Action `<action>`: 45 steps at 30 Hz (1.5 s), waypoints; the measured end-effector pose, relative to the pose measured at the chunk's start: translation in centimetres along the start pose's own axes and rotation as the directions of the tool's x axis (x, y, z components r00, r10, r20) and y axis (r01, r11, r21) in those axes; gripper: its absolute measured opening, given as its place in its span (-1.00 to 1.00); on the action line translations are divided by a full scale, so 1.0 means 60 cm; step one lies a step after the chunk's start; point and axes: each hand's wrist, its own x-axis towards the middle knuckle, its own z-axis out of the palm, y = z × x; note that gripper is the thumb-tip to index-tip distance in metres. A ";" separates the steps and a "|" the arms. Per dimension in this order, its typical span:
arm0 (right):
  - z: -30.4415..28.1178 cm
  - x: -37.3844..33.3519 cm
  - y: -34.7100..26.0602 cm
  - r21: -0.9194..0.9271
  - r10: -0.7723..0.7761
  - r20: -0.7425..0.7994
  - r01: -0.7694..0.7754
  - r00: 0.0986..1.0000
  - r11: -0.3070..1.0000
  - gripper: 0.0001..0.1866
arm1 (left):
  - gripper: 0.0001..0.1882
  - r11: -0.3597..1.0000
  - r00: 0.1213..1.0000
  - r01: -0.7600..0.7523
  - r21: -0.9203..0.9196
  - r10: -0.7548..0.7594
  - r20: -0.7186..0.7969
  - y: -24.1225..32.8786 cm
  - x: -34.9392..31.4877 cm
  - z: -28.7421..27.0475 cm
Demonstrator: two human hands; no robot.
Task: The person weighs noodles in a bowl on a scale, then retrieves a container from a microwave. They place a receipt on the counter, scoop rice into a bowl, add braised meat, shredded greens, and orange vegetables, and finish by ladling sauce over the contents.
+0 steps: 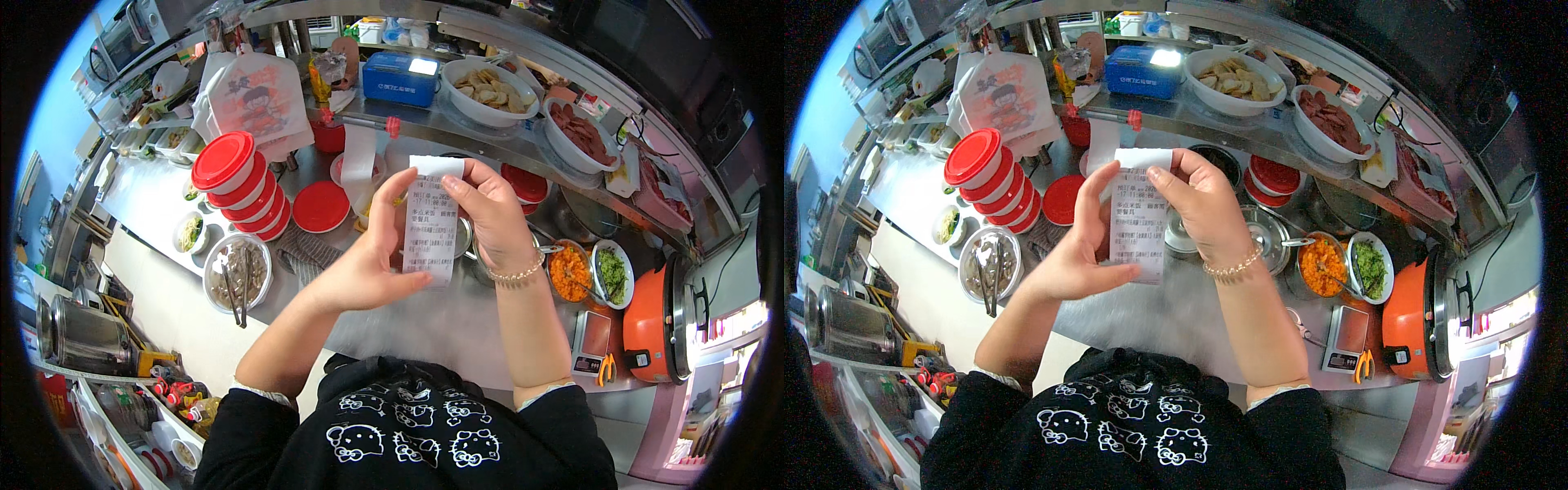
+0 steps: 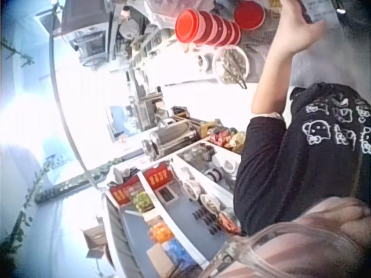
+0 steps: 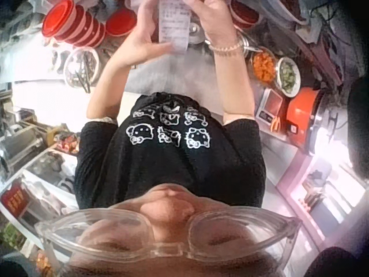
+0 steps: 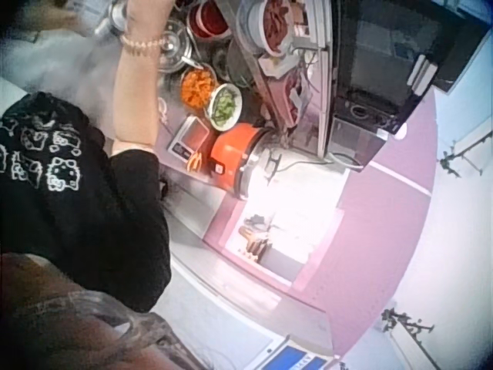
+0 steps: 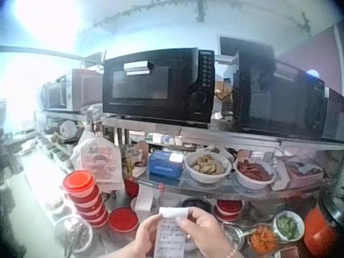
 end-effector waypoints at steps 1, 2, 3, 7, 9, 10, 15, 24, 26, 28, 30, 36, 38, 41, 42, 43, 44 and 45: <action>0.002 -0.002 0.001 0.023 -0.025 0.033 0.024 0.999 0.999 -0.77 | 0.12 0.999 1.000 0.008 -0.054 -0.009 -0.024 -0.006 -0.011 0.009; 0.003 -0.004 0.002 0.037 -0.029 0.028 0.028 0.999 0.999 -0.78 | 0.12 0.995 0.999 0.005 -0.103 -0.010 -0.051 -0.012 -0.021 0.020; 0.004 -0.007 0.002 0.045 -0.022 0.007 0.022 1.000 0.999 -0.79 | 0.12 0.988 0.997 0.002 -0.151 -0.013 -0.075 -0.018 -0.030 0.030; 0.002 -0.015 -0.001 0.016 -0.026 -0.009 0.026 1.000 1.000 -0.78 | -0.06 0.897 0.972 0.234 -0.375 -0.229 0.059 -0.039 -0.058 0.048; -0.003 -0.017 -0.003 0.003 -0.012 -0.009 0.012 1.000 1.000 -0.78 | -0.34 0.898 0.971 0.233 -0.372 -0.237 0.037 -0.048 -0.075 0.058; -0.006 -0.019 -0.003 -0.012 -0.009 -0.034 0.008 0.999 1.000 -0.79 | -0.41 0.889 0.954 0.292 -0.352 -0.295 0.047 -0.051 -0.083 0.058; -0.030 -0.017 -0.006 -0.037 -0.035 -0.062 0.033 0.997 0.999 -0.81 | -0.64 0.881 0.934 0.315 -0.353 -0.353 -0.048 -0.079 -0.109 0.057; -0.119 -0.046 -0.032 -0.188 -0.036 -0.096 0.018 0.995 0.982 -0.83 | -0.90 0.824 0.851 0.189 -0.534 -0.408 -0.329 -0.098 -0.111 0.037; -0.133 -0.052 -0.033 -0.224 -0.036 -0.091 0.015 0.995 0.974 -0.83 | -0.90 0.819 0.859 0.221 -0.530 -0.421 -0.292 -0.091 -0.108 0.037; -0.143 -0.056 -0.033 -0.239 -0.026 -0.096 0.002 0.995 0.971 -0.83 | -0.91 0.804 0.860 0.237 -0.544 -0.435 -0.267 -0.084 -0.104 0.038; -0.153 -0.059 -0.034 -0.279 -0.025 -0.100 -0.004 0.995 0.960 -0.83 | -0.92 0.787 0.858 0.253 -0.562 -0.451 -0.246 -0.079 -0.100 0.040; -0.178 -0.071 -0.038 -0.374 -0.018 -0.077 -0.012 0.997 0.927 -0.82 | -0.90 0.780 0.835 0.297 -0.550 -0.492 -0.247 -0.071 -0.092 0.049; -0.185 -0.074 -0.037 -0.366 -0.001 -0.075 -0.026 0.997 0.930 -0.81 | -0.90 0.780 0.834 0.315 -0.540 -0.500 -0.236 -0.071 -0.091 0.050; -0.193 -0.078 -0.036 -0.375 0.010 -0.064 -0.034 0.998 0.927 -0.82 | -0.90 0.781 0.843 0.303 -0.546 -0.487 -0.229 -0.076 -0.091 0.050; -0.196 -0.079 -0.037 -0.379 0.013 -0.057 -0.034 0.998 0.925 -0.82 | -0.91 0.796 0.832 0.324 -0.511 -0.497 -0.245 -0.078 -0.091 0.049; -0.198 -0.082 -0.038 -0.386 0.041 -0.031 -0.050 0.999 0.921 -0.82 | -0.92 0.809 0.838 0.326 -0.489 -0.487 -0.247 -0.081 -0.090 0.049; -0.199 -0.087 -0.038 -0.392 0.068 -0.005 -0.065 0.998 0.918 -0.82 | -0.93 0.820 0.846 0.324 -0.472 -0.475 -0.243 -0.085 -0.089 0.047; -0.200 -0.091 -0.039 -0.406 0.094 0.006 -0.083 0.996 0.910 -0.82 | -0.93 0.843 0.848 0.285 -0.456 -0.443 -0.291 -0.089 -0.088 0.045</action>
